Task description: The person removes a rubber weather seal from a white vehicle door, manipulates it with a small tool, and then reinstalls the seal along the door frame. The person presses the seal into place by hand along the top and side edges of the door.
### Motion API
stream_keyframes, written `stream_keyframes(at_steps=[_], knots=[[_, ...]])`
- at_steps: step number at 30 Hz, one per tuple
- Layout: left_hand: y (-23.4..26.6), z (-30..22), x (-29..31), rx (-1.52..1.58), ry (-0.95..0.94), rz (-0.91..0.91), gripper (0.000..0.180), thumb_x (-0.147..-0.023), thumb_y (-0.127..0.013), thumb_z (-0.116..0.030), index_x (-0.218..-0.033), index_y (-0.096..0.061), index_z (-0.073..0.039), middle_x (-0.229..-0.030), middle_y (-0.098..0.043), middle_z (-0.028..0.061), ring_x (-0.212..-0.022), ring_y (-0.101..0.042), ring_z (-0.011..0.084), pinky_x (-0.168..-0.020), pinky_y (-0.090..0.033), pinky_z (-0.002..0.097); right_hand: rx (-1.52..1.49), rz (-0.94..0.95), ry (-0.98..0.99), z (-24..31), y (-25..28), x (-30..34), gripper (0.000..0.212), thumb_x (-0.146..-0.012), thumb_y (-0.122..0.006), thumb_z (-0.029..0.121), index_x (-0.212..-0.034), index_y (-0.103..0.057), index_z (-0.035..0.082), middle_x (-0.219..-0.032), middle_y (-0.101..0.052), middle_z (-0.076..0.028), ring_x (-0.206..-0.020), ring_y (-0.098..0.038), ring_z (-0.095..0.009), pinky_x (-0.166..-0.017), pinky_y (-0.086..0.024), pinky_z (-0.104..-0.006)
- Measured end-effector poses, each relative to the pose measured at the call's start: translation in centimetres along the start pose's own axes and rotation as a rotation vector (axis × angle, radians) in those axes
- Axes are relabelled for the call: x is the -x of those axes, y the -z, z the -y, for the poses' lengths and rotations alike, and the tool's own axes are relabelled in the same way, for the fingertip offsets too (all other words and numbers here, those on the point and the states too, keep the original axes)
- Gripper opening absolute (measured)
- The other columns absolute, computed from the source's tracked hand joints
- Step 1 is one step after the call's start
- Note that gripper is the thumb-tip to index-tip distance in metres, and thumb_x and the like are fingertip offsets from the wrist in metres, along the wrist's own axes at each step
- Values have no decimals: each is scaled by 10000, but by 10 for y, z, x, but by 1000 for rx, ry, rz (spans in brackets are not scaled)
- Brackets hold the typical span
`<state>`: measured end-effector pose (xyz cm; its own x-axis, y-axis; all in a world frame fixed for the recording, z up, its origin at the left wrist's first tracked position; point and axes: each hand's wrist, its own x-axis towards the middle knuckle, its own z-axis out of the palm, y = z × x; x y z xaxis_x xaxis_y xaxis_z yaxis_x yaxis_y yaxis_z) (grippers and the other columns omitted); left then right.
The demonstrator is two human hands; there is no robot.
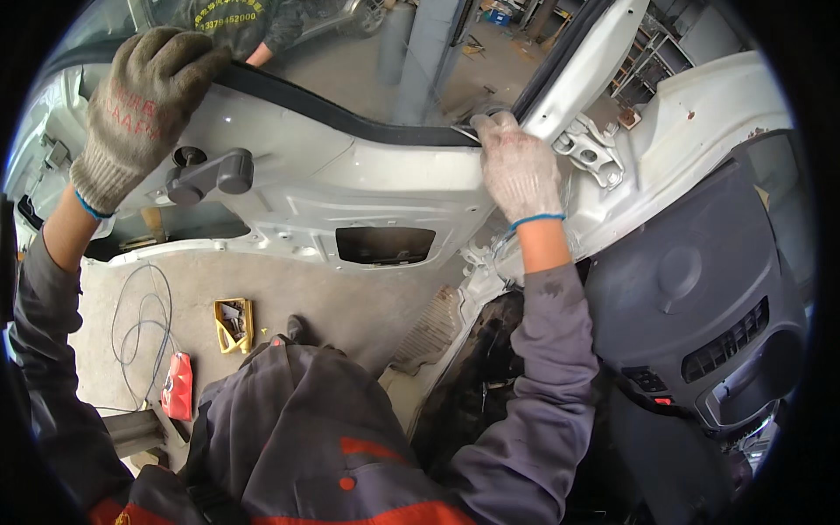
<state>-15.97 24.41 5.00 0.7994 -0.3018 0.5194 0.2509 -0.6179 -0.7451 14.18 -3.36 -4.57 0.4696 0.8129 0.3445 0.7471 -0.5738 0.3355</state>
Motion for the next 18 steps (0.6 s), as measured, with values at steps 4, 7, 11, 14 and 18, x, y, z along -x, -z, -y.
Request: stream_keyframes(at_steps=[4, 7, 11, 14, 18], knots=[[27, -11, -29, 103, -63, 111, 297, -851, -691, -144, -1146, -719, -116, -1072, -691, 65, -1038, -649, 263, -904, -543, 397, -125, -80, -16, -9, -10, 4, 370, -924, -570, 152, -1289, -628, 137, -1241, -639, -168, -980, -706, -382, -906, -577, -475], [19, -37, -62, 278, -225, -44, 277, -830, -710, -180, -1088, -720, -81, -1000, -703, 83, -949, -670, 281, -813, -568, 396, -139, -104, -21, -11, -19, 6, 361, -926, -567, 160, -1279, -636, 123, -1263, -633, -172, -1022, -695, -392, -929, -566, -479], [21, -80, -109, 553, -122, 358, 232, -853, -633, -140, -1039, -718, -33, -858, -727, 178, -853, -738, 345, -755, -597, 456, -303, -293, 11, -10, -29, 8, 371, -936, -590, 212, -1298, -647, 150, -1228, -646, -186, -1100, -675, -381, -975, -543, -490], [10, -117, -144, 539, -216, 403, 235, -835, -619, -161, -982, -755, -39, -871, -744, 207, -846, -745, 382, -736, -591, 471, -319, -295, -51, -20, -40, 11, 357, -939, -588, 217, -1279, -657, 134, -1271, -630, -186, -1117, -667, -381, -1009, -527, -478], [-14, -149, -160, 480, -285, 461, 256, -847, -611, -199, -933, -791, -39, -915, -762, 212, -898, -756, 368, -781, -598, 451, -396, -337, -104, -12, -53, 14, 383, -947, -600, 203, -1325, -642, 161, -1312, -617, -173, -1112, -679, -378, -1006, -541, -460]])
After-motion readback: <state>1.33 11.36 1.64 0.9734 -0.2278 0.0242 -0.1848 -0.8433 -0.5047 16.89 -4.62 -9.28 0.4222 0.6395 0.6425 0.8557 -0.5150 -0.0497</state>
